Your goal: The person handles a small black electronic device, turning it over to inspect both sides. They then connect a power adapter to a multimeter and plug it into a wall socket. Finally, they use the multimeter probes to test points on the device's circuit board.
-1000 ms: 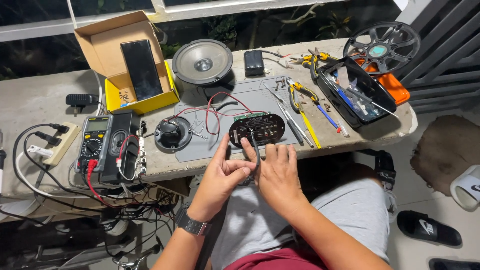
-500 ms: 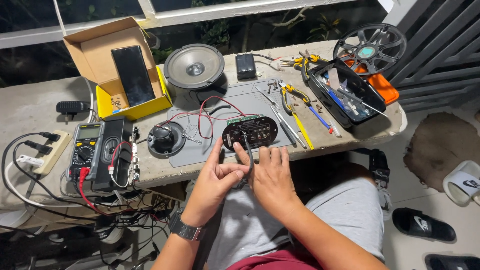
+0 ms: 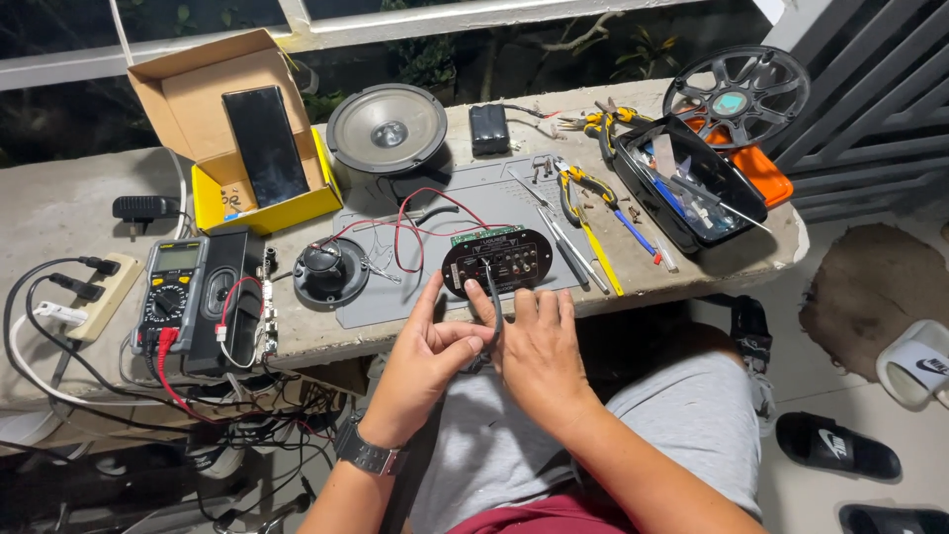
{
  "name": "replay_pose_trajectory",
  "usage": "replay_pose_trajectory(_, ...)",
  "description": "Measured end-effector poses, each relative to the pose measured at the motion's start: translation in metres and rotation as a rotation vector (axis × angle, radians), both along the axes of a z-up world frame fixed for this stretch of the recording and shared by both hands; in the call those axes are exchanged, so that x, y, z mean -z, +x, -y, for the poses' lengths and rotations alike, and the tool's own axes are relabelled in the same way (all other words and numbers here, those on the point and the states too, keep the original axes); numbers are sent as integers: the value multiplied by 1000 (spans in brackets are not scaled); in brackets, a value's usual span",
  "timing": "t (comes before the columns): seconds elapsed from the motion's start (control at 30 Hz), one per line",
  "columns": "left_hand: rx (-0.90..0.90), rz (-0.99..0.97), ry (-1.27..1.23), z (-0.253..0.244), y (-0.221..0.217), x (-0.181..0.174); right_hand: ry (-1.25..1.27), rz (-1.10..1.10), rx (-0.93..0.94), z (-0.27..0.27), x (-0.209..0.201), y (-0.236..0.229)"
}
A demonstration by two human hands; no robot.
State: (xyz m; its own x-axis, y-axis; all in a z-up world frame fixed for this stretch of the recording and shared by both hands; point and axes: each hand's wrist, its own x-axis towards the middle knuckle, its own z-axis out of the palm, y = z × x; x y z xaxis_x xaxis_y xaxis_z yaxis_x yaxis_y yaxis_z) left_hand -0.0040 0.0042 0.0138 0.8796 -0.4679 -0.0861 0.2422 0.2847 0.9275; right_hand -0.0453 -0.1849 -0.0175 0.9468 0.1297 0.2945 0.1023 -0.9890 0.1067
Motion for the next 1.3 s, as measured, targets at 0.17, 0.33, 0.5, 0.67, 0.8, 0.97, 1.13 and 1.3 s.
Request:
replay_pose_trajectory(0.17,-20,19,21,3,3,2,36,-12,-16,1,-4,-1)
replay_pose_trajectory(0.33,-85,41,128,6,3,-3,56,57,-29,2,-5,-3)
replay_pose_trajectory(0.5,-136,52,189,11,6,2,66,92,7,-1,-4,-2)
replay_pose_trajectory(0.67,-301,268,610,6,14,-7,62,104,-3,2,-6,-3)
replay_pose_trajectory(0.8,-443,593,807,5,17,-10,19,143,-11,3,-6,-3)
replay_pose_trajectory(0.97,-479,633,859,14,40,4,20,153,-15,4,-8,-5)
replay_pose_trajectory(1.13,-506,632,900,25,32,-4,-3,147,-41,6,-19,-8)
replay_pose_trajectory(1.3,-591,688,904,30,34,14,-23,119,-34,6,-19,-8)
